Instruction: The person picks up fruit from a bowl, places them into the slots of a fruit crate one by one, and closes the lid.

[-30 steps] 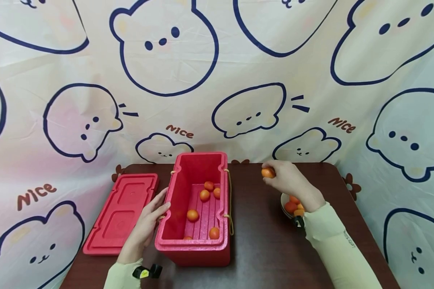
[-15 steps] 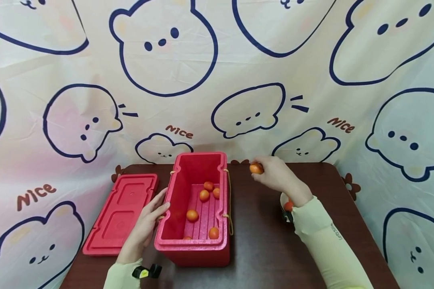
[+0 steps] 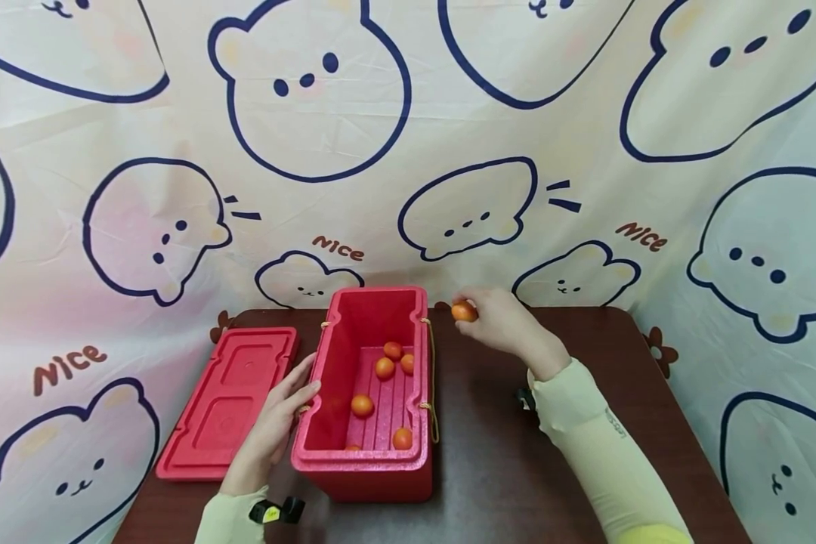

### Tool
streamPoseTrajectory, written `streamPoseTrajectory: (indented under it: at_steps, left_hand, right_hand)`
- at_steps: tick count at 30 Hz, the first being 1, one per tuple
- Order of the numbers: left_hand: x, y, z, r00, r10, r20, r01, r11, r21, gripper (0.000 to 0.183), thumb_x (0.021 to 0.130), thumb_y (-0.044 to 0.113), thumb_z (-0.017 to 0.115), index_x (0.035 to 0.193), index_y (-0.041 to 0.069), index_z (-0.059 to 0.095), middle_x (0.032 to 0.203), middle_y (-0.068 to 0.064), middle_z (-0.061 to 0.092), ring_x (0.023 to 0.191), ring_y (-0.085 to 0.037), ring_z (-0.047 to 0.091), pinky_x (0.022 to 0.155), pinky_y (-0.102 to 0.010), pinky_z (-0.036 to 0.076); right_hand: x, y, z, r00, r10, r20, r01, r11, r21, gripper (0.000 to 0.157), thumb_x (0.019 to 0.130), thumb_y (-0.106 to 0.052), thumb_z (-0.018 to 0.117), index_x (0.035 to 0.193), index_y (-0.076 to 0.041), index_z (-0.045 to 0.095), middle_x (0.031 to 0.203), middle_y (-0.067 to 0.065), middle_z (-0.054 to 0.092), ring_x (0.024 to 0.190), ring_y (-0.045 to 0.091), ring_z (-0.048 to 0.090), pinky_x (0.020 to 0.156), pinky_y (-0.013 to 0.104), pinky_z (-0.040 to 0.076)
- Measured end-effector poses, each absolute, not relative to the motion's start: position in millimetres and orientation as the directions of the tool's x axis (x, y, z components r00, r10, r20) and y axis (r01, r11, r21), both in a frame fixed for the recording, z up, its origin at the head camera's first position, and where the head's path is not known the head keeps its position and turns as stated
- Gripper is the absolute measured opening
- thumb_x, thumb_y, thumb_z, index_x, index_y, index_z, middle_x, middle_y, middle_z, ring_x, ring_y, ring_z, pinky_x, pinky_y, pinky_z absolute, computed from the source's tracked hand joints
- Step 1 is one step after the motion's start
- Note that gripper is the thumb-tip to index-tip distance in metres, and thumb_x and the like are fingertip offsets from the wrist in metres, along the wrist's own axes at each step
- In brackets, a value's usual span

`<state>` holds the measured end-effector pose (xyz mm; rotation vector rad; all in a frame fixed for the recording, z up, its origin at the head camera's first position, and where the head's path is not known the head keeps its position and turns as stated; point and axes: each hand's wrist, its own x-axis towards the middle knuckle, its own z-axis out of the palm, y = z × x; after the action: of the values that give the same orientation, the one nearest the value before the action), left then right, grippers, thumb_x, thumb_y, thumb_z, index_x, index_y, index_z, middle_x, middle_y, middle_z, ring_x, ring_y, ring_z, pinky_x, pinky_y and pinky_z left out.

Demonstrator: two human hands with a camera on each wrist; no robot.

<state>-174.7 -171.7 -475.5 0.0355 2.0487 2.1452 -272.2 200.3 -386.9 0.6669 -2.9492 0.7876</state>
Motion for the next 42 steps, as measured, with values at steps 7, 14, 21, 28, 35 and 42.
streamPoseTrajectory:
  at_steps: [7,14,21,28,35,42]
  left_hand:
    - [-175,-171,-475,-0.985,0.139,-0.101,-0.106,-0.027,0.994,0.067,0.097,0.022,0.063,0.157,0.018,0.034,0.16,-0.013,0.035,0.136,-0.041,0.046,0.094,-0.05,0.055]
    - [-176,-171,-475,-0.984,0.141,-0.108,-0.113,-0.027,0.993,0.068,0.097,0.023,0.063,0.158,0.019,0.032,0.161,-0.012,0.034,0.138,-0.039,0.044,0.094,-0.048,0.055]
    - [-177,-170,-475,-0.983,0.142,-0.113,-0.118,-0.025,0.993,0.069,0.097,0.023,0.064,0.158,0.02,0.033,0.161,-0.012,0.033,0.138,-0.039,0.044,0.094,-0.048,0.055]
    - [-178,-170,-475,-0.984,0.146,-0.1,-0.104,-0.022,0.994,0.067,0.097,0.022,0.063,0.157,0.018,0.034,0.161,-0.012,0.033,0.138,-0.04,0.043,0.095,-0.05,0.054]
    - [-176,-171,-476,-0.984,0.142,-0.11,-0.114,-0.019,0.993,0.068,0.097,0.022,0.064,0.158,0.019,0.033,0.161,-0.012,0.033,0.139,-0.039,0.043,0.094,-0.048,0.055]
    - [-175,-172,-476,-0.984,0.139,-0.11,-0.115,-0.027,0.993,0.069,0.097,0.024,0.064,0.158,0.02,0.033,0.161,-0.01,0.034,0.138,-0.038,0.045,0.095,-0.049,0.054]
  right_hand:
    - [-274,193,-384,-0.9,-0.415,0.132,-0.426,0.776,-0.465,0.032,0.088,-0.019,0.079,0.118,-0.014,0.069,0.101,0.004,0.07,0.084,0.021,0.06,0.076,0.036,0.059]
    - [-279,183,-384,-0.879,-0.455,0.145,-0.469,0.762,-0.447,0.032,0.088,-0.019,0.079,0.117,-0.013,0.069,0.1,0.003,0.069,0.084,0.02,0.06,0.076,0.034,0.06]
    - [-280,173,-381,-0.862,-0.48,0.161,-0.497,0.741,-0.451,0.032,0.087,-0.016,0.079,0.117,-0.013,0.069,0.101,0.002,0.069,0.086,0.02,0.061,0.078,0.034,0.06]
    - [-281,164,-379,-0.874,-0.47,0.126,-0.47,0.75,-0.466,0.037,0.087,-0.02,0.08,0.121,-0.013,0.068,0.105,0.002,0.068,0.092,0.02,0.061,0.081,0.035,0.06]
    - [-282,156,-377,-0.865,-0.484,0.13,-0.484,0.74,-0.468,0.037,0.086,-0.019,0.081,0.12,-0.012,0.069,0.111,0.004,0.069,0.098,0.022,0.062,0.083,0.037,0.06]
    - [-284,146,-375,-0.862,-0.493,0.12,-0.487,0.736,-0.47,0.034,0.088,-0.02,0.08,0.12,-0.014,0.069,0.113,0.003,0.068,0.099,0.021,0.061,0.084,0.036,0.059]
